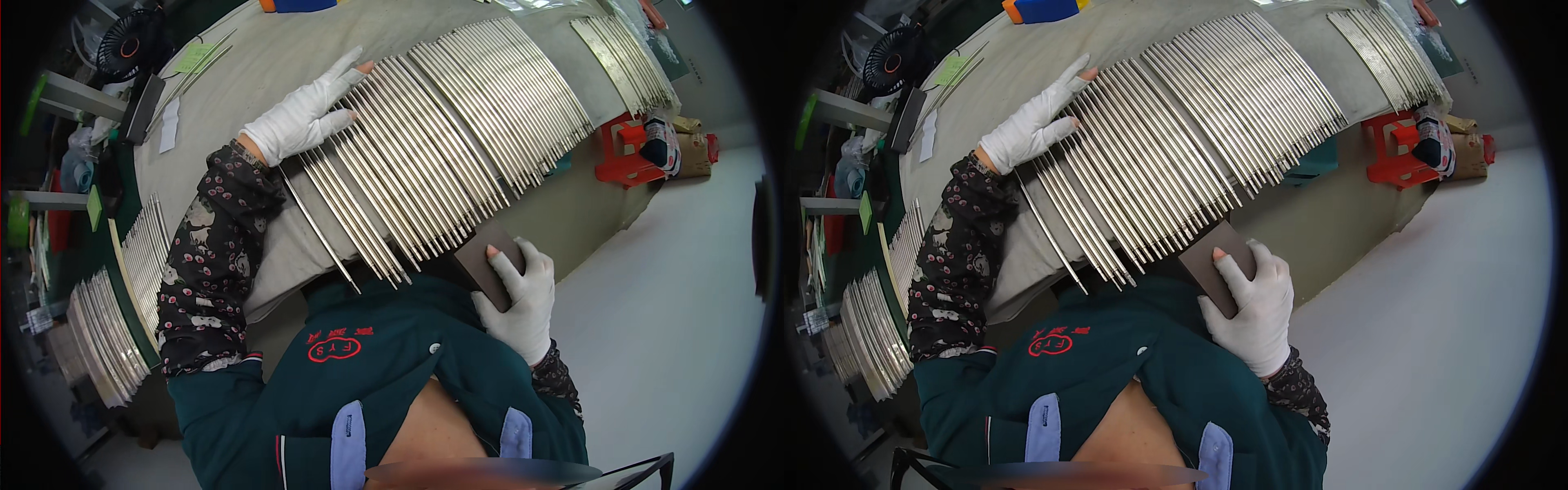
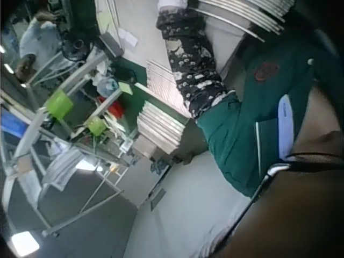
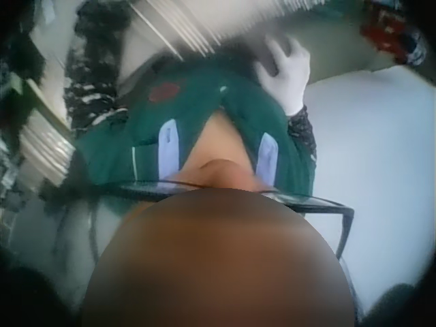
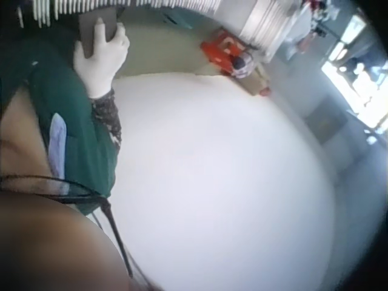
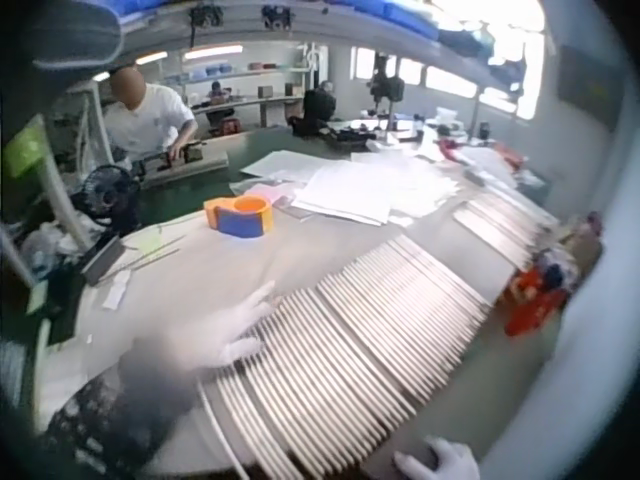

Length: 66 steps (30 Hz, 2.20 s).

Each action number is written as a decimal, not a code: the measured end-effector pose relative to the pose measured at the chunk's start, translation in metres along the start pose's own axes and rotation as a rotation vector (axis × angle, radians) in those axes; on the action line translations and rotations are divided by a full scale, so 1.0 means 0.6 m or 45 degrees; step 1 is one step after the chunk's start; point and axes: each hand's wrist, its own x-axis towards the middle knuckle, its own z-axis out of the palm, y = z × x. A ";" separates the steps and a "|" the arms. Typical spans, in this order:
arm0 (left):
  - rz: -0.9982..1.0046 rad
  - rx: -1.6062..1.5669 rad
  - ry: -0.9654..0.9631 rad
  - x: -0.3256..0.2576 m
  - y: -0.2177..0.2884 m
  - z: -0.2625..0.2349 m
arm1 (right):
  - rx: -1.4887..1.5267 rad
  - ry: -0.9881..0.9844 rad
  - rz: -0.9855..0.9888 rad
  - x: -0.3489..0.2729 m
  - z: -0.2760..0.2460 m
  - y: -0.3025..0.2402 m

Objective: The recorder is using a sanding block to sand the edges of several flat, metallic or plastic components laid out in rows on a workbench.

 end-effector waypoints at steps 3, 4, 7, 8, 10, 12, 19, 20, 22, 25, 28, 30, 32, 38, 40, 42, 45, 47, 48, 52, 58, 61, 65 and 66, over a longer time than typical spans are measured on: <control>-0.025 0.031 0.024 -0.007 0.024 -0.006 | 0.025 0.002 -0.019 0.002 0.002 0.000; -0.067 0.057 0.028 -0.011 0.028 -0.009 | 0.015 0.001 -0.017 0.003 0.002 -0.001; -0.171 0.328 0.083 -0.051 -0.003 -0.007 | 0.008 0.008 -0.026 0.001 0.004 -0.001; -0.273 0.336 0.047 -0.061 -0.009 -0.008 | 0.001 0.018 -0.027 0.001 0.004 0.000; -0.267 0.526 0.001 -0.069 0.004 -0.004 | 0.001 0.023 -0.021 0.001 0.005 -0.001; -0.229 0.394 0.001 -0.071 0.011 -0.001 | -0.002 0.027 -0.014 0.000 0.004 0.001; 0.072 0.806 -0.212 -0.057 0.078 0.007 | 0.012 0.188 -0.018 -0.003 -0.008 0.004; 0.073 0.805 -0.212 -0.059 0.081 0.013 | 0.036 0.251 -0.042 0.000 -0.008 0.000; 0.083 0.792 -0.241 -0.065 0.080 0.025 | 0.048 0.243 -0.084 0.010 -0.006 -0.013; 0.076 0.768 -0.215 -0.068 0.079 0.028 | 0.041 0.195 -0.141 0.028 0.007 -0.031; 0.060 0.764 -0.212 -0.068 0.080 0.030 | -0.033 0.143 -0.174 0.040 0.016 -0.044; 0.053 0.759 -0.214 -0.066 0.084 0.031 | -0.140 0.112 -0.186 0.047 0.019 -0.052; 0.054 0.739 -0.186 -0.063 0.088 0.031 | -0.187 0.131 -0.188 0.074 0.031 -0.066; 0.012 0.744 -0.228 -0.064 0.094 0.029 | -0.246 0.055 -0.248 0.068 0.022 -0.053; 0.018 0.742 -0.212 -0.064 0.094 0.030 | -0.312 0.067 -0.254 0.062 0.016 -0.059; 0.037 0.741 -0.199 -0.063 0.089 0.031 | -0.300 0.100 -0.243 0.099 0.029 -0.073; 0.076 0.727 -0.146 -0.064 0.077 0.032 | -0.292 0.098 -0.225 0.102 0.035 -0.073; 0.037 0.724 -0.203 -0.063 0.083 0.031 | -0.246 0.004 -0.216 0.069 0.008 -0.059; 0.015 0.736 -0.203 -0.064 0.088 0.030 | -0.207 -0.027 -0.212 0.051 -0.006 -0.043; 0.052 0.746 -0.204 -0.065 0.085 0.032 | -0.172 0.079 -0.148 0.025 -0.019 -0.030; 0.033 0.751 -0.231 -0.066 0.090 0.029 | -0.140 0.156 -0.094 0.025 -0.007 -0.032; 0.032 0.753 -0.232 -0.064 0.087 0.030 | -0.142 0.165 -0.088 0.028 -0.006 -0.031; 0.082 0.721 -0.112 -0.043 0.099 0.041 | -0.149 0.171 -0.084 0.036 -0.003 -0.030; 0.081 0.719 -0.112 -0.036 0.106 0.042 | -0.149 0.170 -0.083 0.036 -0.002 -0.030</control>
